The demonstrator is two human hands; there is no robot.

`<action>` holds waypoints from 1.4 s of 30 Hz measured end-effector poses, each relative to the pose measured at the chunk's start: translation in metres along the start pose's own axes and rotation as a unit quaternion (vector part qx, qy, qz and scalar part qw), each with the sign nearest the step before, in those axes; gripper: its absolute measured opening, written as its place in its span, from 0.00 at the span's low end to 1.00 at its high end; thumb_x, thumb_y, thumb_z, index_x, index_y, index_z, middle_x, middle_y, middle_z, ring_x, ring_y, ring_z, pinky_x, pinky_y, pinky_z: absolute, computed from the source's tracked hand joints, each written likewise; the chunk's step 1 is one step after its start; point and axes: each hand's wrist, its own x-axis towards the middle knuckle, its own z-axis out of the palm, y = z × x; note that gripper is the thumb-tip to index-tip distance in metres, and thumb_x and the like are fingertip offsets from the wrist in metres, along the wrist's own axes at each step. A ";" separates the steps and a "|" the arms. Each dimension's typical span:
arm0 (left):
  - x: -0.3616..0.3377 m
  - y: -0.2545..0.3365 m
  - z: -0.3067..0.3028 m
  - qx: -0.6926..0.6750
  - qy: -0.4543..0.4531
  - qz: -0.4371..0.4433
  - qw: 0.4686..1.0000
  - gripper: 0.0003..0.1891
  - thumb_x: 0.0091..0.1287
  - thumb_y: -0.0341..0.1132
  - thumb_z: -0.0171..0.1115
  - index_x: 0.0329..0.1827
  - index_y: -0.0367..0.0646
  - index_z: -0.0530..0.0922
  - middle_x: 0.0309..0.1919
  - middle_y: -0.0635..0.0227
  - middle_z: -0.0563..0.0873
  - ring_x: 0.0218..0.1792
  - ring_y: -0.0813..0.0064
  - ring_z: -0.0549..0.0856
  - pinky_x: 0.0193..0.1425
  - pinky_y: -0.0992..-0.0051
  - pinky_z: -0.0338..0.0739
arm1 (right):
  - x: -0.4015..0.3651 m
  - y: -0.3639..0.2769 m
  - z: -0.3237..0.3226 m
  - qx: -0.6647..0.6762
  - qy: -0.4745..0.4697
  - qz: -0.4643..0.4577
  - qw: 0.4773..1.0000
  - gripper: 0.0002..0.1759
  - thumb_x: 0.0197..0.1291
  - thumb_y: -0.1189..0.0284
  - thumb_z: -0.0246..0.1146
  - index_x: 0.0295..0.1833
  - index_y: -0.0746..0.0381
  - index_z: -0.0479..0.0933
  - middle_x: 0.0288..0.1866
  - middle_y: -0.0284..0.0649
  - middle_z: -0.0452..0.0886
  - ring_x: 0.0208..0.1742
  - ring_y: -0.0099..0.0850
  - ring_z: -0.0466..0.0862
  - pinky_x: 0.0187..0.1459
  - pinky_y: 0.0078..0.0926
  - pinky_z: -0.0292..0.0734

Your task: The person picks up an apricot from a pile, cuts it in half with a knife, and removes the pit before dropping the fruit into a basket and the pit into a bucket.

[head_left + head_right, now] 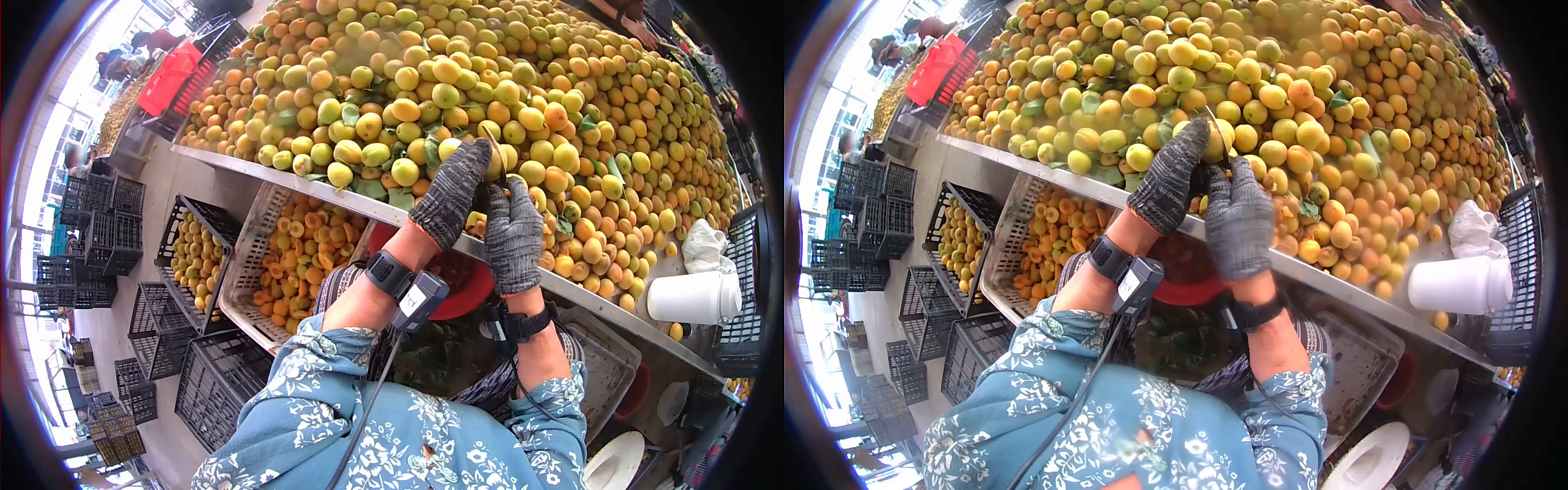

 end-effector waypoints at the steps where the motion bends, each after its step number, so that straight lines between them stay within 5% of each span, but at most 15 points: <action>1: -0.001 -0.001 -0.002 0.082 -0.025 0.104 0.991 0.15 0.76 0.34 0.46 0.59 0.34 0.73 0.53 0.60 0.80 0.57 0.72 0.78 0.63 0.74 0.71 | 0.001 -0.002 -0.001 -0.034 -0.004 -0.009 0.999 0.14 0.65 0.69 0.58 0.51 0.67 0.77 0.37 0.55 0.83 0.40 0.50 0.83 0.42 0.40 0.77; 5: -0.005 0.015 -0.013 0.290 -0.094 0.147 0.941 0.20 0.76 0.33 0.46 0.69 0.35 0.67 0.61 0.60 0.77 0.60 0.71 0.76 0.68 0.73 0.67 | -0.003 -0.008 0.001 -0.107 -0.005 -0.057 0.993 0.15 0.64 0.68 0.58 0.51 0.67 0.76 0.35 0.55 0.83 0.38 0.51 0.83 0.40 0.41 0.76; 12: 0.008 -0.009 -0.009 0.114 -0.009 0.067 0.991 0.20 0.76 0.33 0.46 0.68 0.35 0.68 0.59 0.61 0.79 0.61 0.74 0.75 0.68 0.74 0.67 | -0.007 -0.015 0.005 -0.026 -0.021 0.020 0.999 0.17 0.67 0.69 0.57 0.54 0.71 0.74 0.40 0.54 0.83 0.42 0.47 0.83 0.44 0.37 0.76; 15: 0.003 0.006 -0.007 -0.040 -0.006 -0.086 0.995 0.20 0.76 0.33 0.46 0.68 0.35 0.67 0.62 0.59 0.76 0.64 0.73 0.73 0.70 0.73 0.65 | -0.006 -0.002 0.001 0.008 -0.018 0.044 0.999 0.16 0.65 0.71 0.58 0.53 0.71 0.74 0.40 0.55 0.82 0.42 0.48 0.82 0.43 0.38 0.75; 18: 0.001 0.004 -0.022 0.349 -0.148 0.282 0.881 0.20 0.74 0.30 0.48 0.68 0.36 0.67 0.67 0.55 0.71 0.69 0.66 0.69 0.73 0.68 0.63 | -0.004 0.012 -0.005 -0.060 -0.025 -0.077 0.995 0.16 0.65 0.72 0.58 0.53 0.71 0.75 0.45 0.56 0.81 0.46 0.49 0.81 0.47 0.40 0.76; 19: 0.001 -0.001 -0.020 0.349 -0.150 0.282 0.881 0.20 0.74 0.30 0.48 0.68 0.36 0.67 0.67 0.55 0.71 0.69 0.66 0.69 0.73 0.68 0.63 | -0.005 0.019 -0.004 -0.060 -0.024 -0.077 0.995 0.16 0.65 0.72 0.58 0.53 0.71 0.75 0.45 0.56 0.81 0.46 0.49 0.81 0.47 0.40 0.76; 21: 0.000 -0.008 -0.008 0.153 -0.077 0.124 0.977 0.20 0.75 0.33 0.49 0.68 0.38 0.68 0.61 0.60 0.76 0.61 0.71 0.76 0.66 0.71 0.70 | -0.006 0.029 0.000 -0.057 -0.025 -0.073 0.995 0.15 0.65 0.72 0.57 0.53 0.71 0.76 0.47 0.55 0.81 0.48 0.48 0.81 0.48 0.40 0.76; 24: 0.003 -0.003 0.010 -0.120 -0.010 -0.106 0.987 0.19 0.77 0.43 0.49 0.60 0.39 0.75 0.49 0.74 0.79 0.47 0.85 0.75 0.55 0.80 0.72 | 0.000 0.036 0.011 0.101 -0.004 0.052 0.994 0.15 0.65 0.72 0.57 0.53 0.71 0.76 0.48 0.55 0.80 0.49 0.47 0.81 0.49 0.41 0.75; 27: 0.000 0.017 0.007 -0.116 -0.004 -0.187 0.976 0.20 0.76 0.45 0.50 0.62 0.40 0.74 0.47 0.77 0.79 0.44 0.89 0.74 0.52 0.83 0.72 | 0.001 0.030 0.004 0.072 -0.058 0.018 0.996 0.16 0.66 0.71 0.57 0.53 0.70 0.76 0.44 0.56 0.81 0.46 0.49 0.82 0.47 0.42 0.76; 31: 0.007 -0.021 -0.017 0.061 -0.038 0.049 0.996 0.25 0.78 0.42 0.45 0.72 0.38 0.62 0.60 0.66 0.76 0.56 0.84 0.74 0.62 0.78 0.71 | -0.004 0.000 0.000 -0.091 -0.021 -0.006 0.996 0.18 0.65 0.67 0.58 0.55 0.66 0.75 0.37 0.55 0.83 0.41 0.50 0.83 0.43 0.42 0.76; 32: -0.002 -0.022 -0.024 0.354 -0.026 0.252 0.900 0.24 0.78 0.37 0.43 0.73 0.37 0.60 0.66 0.62 0.71 0.63 0.79 0.71 0.69 0.75 0.65 | -0.003 -0.002 -0.001 -0.165 -0.038 -0.006 0.985 0.18 0.65 0.65 0.59 0.55 0.66 0.75 0.37 0.55 0.83 0.40 0.48 0.84 0.43 0.41 0.77; 33: -0.002 -0.012 -0.019 0.354 -0.025 0.252 0.900 0.24 0.78 0.37 0.43 0.73 0.37 0.60 0.66 0.62 0.71 0.63 0.79 0.71 0.69 0.75 0.65 | -0.002 -0.006 -0.001 -0.239 -0.054 -0.007 0.970 0.18 0.65 0.64 0.59 0.54 0.65 0.75 0.36 0.55 0.83 0.39 0.46 0.84 0.42 0.39 0.78; 35: 0.000 0.000 -0.012 0.011 -0.012 -0.023 1.000 0.23 0.77 0.32 0.43 0.73 0.36 0.59 0.67 0.61 0.71 0.65 0.75 0.71 0.71 0.75 0.63 | -0.001 -0.015 -0.004 -0.269 -0.068 -0.012 0.961 0.19 0.65 0.63 0.59 0.55 0.65 0.75 0.36 0.54 0.83 0.39 0.47 0.84 0.42 0.41 0.78; 36: -0.002 -0.003 -0.015 0.142 -0.040 0.088 0.985 0.23 0.76 0.31 0.44 0.73 0.36 0.61 0.67 0.60 0.71 0.65 0.73 0.71 0.71 0.74 0.63 | -0.002 -0.017 -0.004 -0.299 -0.082 -0.015 0.951 0.19 0.65 0.62 0.59 0.55 0.64 0.75 0.36 0.54 0.83 0.39 0.48 0.84 0.42 0.42 0.78; 42: 0.005 -0.012 -0.013 0.046 0.004 0.018 0.999 0.20 0.76 0.35 0.47 0.66 0.35 0.70 0.61 0.62 0.77 0.62 0.76 0.73 0.69 0.75 0.65 | -0.001 -0.009 0.007 -0.189 -0.066 0.005 0.980 0.21 0.67 0.64 0.58 0.61 0.65 0.74 0.37 0.54 0.84 0.37 0.42 0.85 0.38 0.37 0.78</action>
